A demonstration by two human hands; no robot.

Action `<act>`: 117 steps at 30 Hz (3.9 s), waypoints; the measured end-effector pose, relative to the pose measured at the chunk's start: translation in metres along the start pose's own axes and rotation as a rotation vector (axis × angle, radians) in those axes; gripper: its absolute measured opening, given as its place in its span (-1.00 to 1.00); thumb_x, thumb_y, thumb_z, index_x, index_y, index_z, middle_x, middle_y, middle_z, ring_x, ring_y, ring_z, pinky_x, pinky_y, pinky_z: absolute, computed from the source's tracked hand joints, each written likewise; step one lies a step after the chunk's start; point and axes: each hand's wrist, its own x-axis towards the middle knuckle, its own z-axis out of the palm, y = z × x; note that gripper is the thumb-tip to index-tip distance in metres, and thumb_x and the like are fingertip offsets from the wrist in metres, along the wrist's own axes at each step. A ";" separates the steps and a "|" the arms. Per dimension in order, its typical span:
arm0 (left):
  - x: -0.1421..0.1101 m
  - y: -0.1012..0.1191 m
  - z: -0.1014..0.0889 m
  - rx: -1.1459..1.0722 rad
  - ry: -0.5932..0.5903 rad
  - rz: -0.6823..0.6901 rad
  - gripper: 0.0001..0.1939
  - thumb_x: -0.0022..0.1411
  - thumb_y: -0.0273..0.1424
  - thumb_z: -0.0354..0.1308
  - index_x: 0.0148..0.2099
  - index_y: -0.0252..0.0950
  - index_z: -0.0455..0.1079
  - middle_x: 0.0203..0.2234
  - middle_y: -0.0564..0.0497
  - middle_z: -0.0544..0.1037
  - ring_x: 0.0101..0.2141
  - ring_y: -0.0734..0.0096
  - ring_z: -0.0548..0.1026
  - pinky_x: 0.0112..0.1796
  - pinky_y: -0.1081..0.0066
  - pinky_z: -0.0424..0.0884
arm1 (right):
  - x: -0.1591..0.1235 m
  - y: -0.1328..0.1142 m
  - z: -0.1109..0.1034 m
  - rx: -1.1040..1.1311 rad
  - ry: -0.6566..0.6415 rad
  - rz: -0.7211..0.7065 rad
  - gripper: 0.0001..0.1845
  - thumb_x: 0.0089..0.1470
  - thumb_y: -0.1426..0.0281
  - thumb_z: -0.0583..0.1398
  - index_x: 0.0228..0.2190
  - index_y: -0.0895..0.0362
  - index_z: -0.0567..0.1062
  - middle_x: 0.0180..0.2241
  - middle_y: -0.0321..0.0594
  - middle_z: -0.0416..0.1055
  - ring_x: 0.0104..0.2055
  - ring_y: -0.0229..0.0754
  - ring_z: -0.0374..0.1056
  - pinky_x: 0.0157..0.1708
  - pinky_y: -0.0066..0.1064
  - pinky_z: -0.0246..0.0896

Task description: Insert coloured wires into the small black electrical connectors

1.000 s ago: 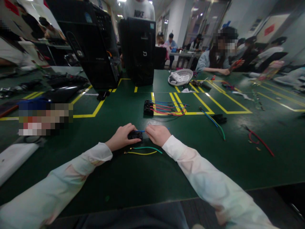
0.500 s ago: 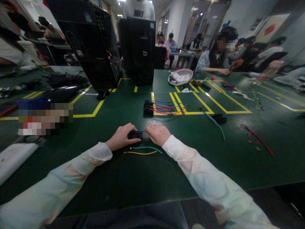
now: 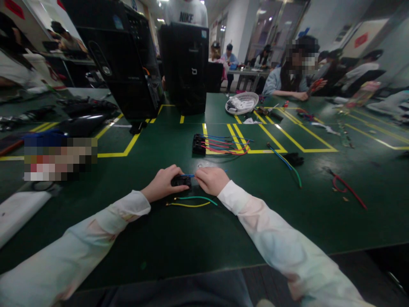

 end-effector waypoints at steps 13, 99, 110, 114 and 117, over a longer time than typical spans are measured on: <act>0.000 0.002 -0.002 -0.006 -0.020 -0.014 -0.53 0.03 0.06 0.05 -0.25 -0.25 0.28 -0.31 0.03 0.33 -0.28 0.30 0.33 -0.30 0.35 0.16 | 0.000 -0.002 0.000 0.001 -0.007 0.016 -0.75 0.17 0.36 -0.05 -0.46 0.14 0.34 -0.50 -0.23 0.32 -0.45 -0.26 0.18 -0.43 -0.44 -0.06; 0.001 -0.002 0.000 -0.025 -0.008 -0.020 -0.55 -0.01 0.03 0.10 -0.27 -0.25 0.25 -0.31 0.05 0.34 -0.26 0.30 0.33 -0.31 0.38 0.13 | 0.009 0.008 0.001 0.624 -0.079 0.283 -0.89 -0.01 0.39 0.11 -0.53 0.15 0.32 -0.59 -0.37 0.23 -0.54 -0.35 0.12 -0.50 -0.53 0.01; 0.000 0.000 -0.001 -0.019 -0.013 -0.023 -0.54 -0.01 0.04 0.10 -0.26 -0.25 0.26 -0.31 0.04 0.35 -0.26 0.28 0.34 -0.30 0.36 0.14 | 0.009 0.008 0.002 0.534 -0.055 0.294 -0.88 0.01 0.37 0.11 -0.50 0.14 0.36 -0.53 -0.29 0.30 -0.48 -0.31 0.19 -0.45 -0.49 0.04; 0.001 -0.001 0.000 -0.013 -0.009 -0.024 -0.54 -0.01 0.04 0.10 -0.26 -0.24 0.25 -0.31 0.05 0.35 -0.26 0.28 0.34 -0.31 0.36 0.13 | 0.008 0.010 -0.003 0.582 -0.120 0.241 -0.84 0.03 0.36 0.10 -0.54 0.14 0.33 -0.55 -0.30 0.32 -0.50 -0.32 0.20 -0.47 -0.50 0.04; 0.001 -0.001 0.000 -0.007 -0.009 -0.022 -0.55 -0.01 0.03 0.10 -0.26 -0.24 0.25 -0.31 0.05 0.34 -0.26 0.28 0.34 -0.31 0.36 0.13 | 0.010 0.006 -0.008 0.430 -0.059 0.239 -0.86 0.03 0.37 0.11 -0.52 0.14 0.36 -0.54 -0.28 0.33 -0.47 -0.29 0.20 -0.43 -0.46 0.02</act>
